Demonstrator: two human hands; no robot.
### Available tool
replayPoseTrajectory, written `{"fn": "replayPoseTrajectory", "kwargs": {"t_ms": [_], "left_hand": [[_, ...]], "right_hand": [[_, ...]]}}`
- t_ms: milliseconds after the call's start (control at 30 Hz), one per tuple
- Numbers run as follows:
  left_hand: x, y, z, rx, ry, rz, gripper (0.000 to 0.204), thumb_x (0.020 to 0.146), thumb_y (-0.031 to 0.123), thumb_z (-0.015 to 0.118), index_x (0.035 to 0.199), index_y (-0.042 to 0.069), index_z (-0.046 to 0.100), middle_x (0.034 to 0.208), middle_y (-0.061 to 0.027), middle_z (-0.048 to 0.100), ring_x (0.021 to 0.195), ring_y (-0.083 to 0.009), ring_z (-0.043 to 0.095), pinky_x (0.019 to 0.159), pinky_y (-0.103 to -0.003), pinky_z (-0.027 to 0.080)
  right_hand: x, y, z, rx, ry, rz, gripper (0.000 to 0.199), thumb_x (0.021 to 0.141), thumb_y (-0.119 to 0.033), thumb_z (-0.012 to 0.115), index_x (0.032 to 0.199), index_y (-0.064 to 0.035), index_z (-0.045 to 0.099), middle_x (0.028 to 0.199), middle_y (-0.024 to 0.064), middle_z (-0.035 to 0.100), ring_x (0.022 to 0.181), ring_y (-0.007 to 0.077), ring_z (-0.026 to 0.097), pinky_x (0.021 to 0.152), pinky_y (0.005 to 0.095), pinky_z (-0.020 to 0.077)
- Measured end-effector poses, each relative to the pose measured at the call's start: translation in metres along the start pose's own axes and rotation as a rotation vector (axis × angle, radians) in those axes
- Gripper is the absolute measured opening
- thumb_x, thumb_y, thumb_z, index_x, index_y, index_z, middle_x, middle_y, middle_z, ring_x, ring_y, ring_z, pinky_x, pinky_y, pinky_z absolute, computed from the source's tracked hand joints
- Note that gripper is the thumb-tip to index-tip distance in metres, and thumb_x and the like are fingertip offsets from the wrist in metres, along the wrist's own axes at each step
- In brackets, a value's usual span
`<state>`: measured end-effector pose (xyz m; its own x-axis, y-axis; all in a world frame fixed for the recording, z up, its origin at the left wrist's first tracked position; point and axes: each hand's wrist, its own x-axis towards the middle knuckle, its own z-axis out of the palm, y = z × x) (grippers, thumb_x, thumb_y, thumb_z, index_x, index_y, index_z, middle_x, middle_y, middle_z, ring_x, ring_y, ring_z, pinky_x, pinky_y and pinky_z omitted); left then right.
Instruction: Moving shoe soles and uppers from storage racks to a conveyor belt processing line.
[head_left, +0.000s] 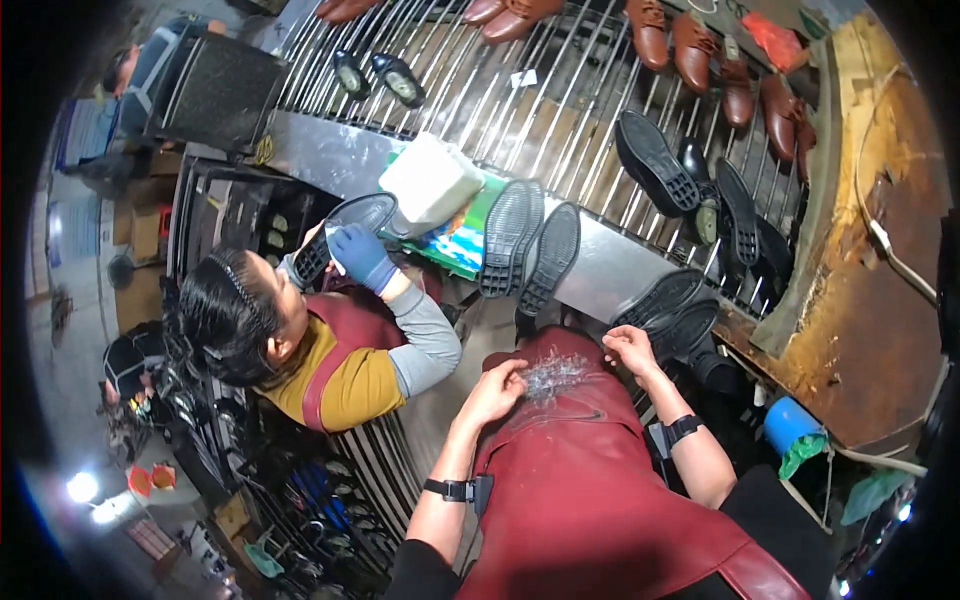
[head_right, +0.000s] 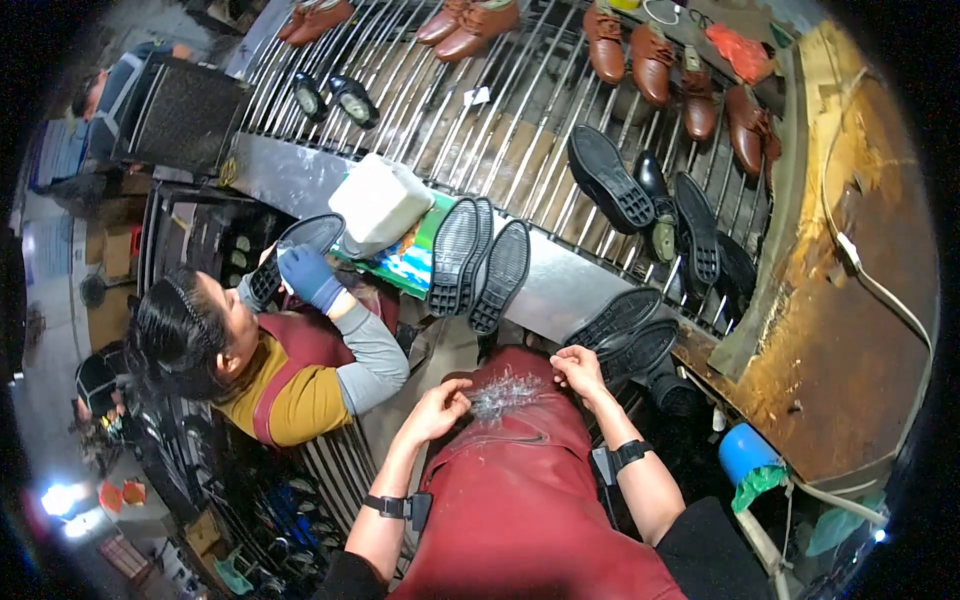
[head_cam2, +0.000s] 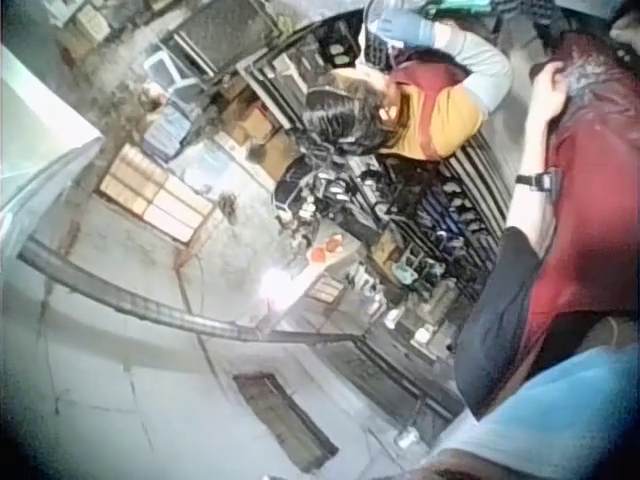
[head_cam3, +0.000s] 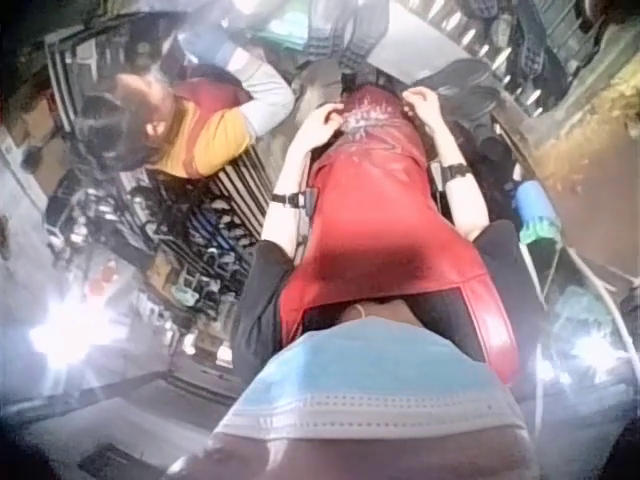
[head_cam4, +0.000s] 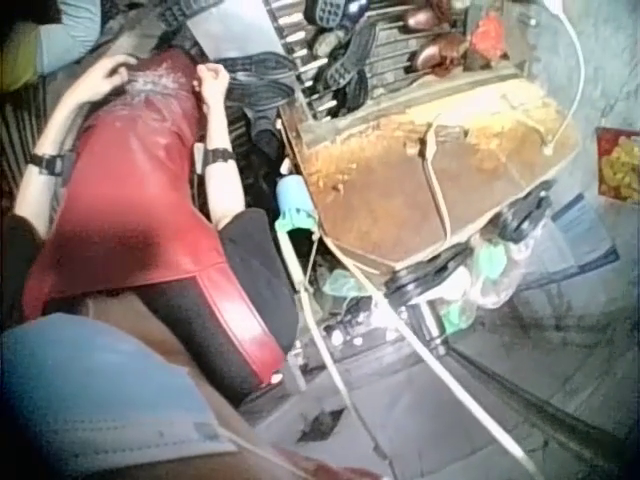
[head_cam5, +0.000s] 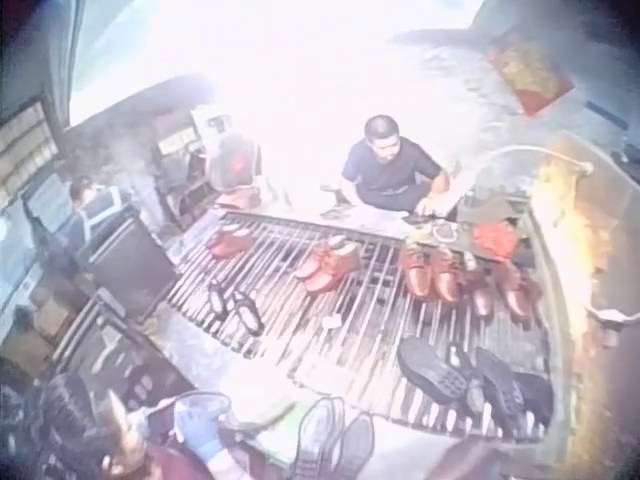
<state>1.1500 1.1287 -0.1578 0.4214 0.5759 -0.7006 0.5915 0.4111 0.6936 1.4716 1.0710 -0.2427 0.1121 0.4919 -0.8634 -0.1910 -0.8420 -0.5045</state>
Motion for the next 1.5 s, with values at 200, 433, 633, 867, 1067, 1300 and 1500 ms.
{"fn": "replayPoseTrajectory", "kwargs": {"t_ms": [200,433,633,867,1067,1300,1500], "left_hand": [[-0.028,-0.017,0.002,0.02,0.04,-0.003,0.047,0.093,0.015,0.065,0.135,-0.007,0.058,0.091,-0.0073,0.071,0.084,-0.014,0.065,0.083,-0.031,0.053],[-0.072,-0.106,0.012,-0.062,0.129,0.088,0.047,0.092,0.015,0.067,0.134,-0.003,0.062,0.095,-0.0113,0.075,0.087,-0.018,0.07,0.083,-0.034,0.056],[-0.055,-0.133,0.0,-0.072,0.069,0.132,0.049,0.09,0.011,0.067,0.135,-0.005,0.06,0.088,-0.0076,0.072,0.083,-0.0158,0.068,0.08,-0.031,0.054],[-0.095,-0.244,0.014,-0.265,0.142,-0.09,0.046,0.091,0.004,0.062,0.136,-0.007,0.057,0.087,-0.0089,0.072,0.074,-0.0152,0.066,0.068,-0.029,0.053],[-0.146,-0.303,0.055,-0.431,0.319,-0.395,0.045,0.091,0.001,0.059,0.135,-0.006,0.057,0.089,-0.0104,0.072,0.07,-0.0173,0.067,0.062,-0.031,0.055],[-0.174,-0.278,0.08,-0.658,0.526,-0.607,0.038,0.094,0.001,0.056,0.131,-0.007,0.057,0.094,-0.0141,0.07,0.068,-0.0187,0.068,0.058,-0.028,0.055],[-0.222,-0.304,0.124,-0.757,0.626,-0.586,0.042,0.093,0.005,0.061,0.133,-0.008,0.058,0.099,-0.0138,0.072,0.072,-0.0169,0.068,0.064,-0.028,0.057]], "right_hand": [[0.0,-0.013,0.014,-0.162,0.001,-0.075,0.023,0.094,-0.016,0.072,0.11,0.0,0.067,0.088,0.007,0.071,0.068,0.0158,0.068,0.061,0.0306,0.0553],[-0.011,0.053,0.037,-0.488,0.15,-0.215,0.036,0.082,-0.033,0.083,0.102,-0.0042,0.077,0.093,0.0094,0.076,0.086,0.0191,0.07,0.079,0.0347,0.0564],[-0.035,0.092,0.011,-0.601,0.335,-0.208,0.035,0.077,-0.039,0.082,0.098,-0.0102,0.079,0.102,0.0128,0.077,0.098,0.0253,0.073,0.089,0.039,0.0572],[-0.068,0.098,0.006,-0.487,0.295,0.006,0.028,0.078,-0.031,0.079,0.093,-0.0071,0.076,0.086,0.009,0.077,0.079,0.0205,0.074,0.074,0.0364,0.0592],[-0.004,0.066,-0.009,-0.186,0.526,-0.221,0.019,0.081,-0.018,0.077,0.088,-0.0012,0.072,0.071,0.0085,0.073,0.057,0.0161,0.068,0.058,0.0333,0.0559],[0.151,-0.035,-0.106,0.079,0.776,-0.356,0.043,0.081,-0.007,0.073,0.122,-0.0004,0.06,0.088,0.0156,0.072,0.063,0.0236,0.07,0.055,0.0365,0.0562],[0.229,-0.069,-0.152,0.527,0.628,-0.369,0.045,0.087,-0.005,0.072,0.131,-0.0057,0.062,0.092,0.0144,0.069,0.079,0.0273,0.071,0.065,0.0402,0.0582]]}}
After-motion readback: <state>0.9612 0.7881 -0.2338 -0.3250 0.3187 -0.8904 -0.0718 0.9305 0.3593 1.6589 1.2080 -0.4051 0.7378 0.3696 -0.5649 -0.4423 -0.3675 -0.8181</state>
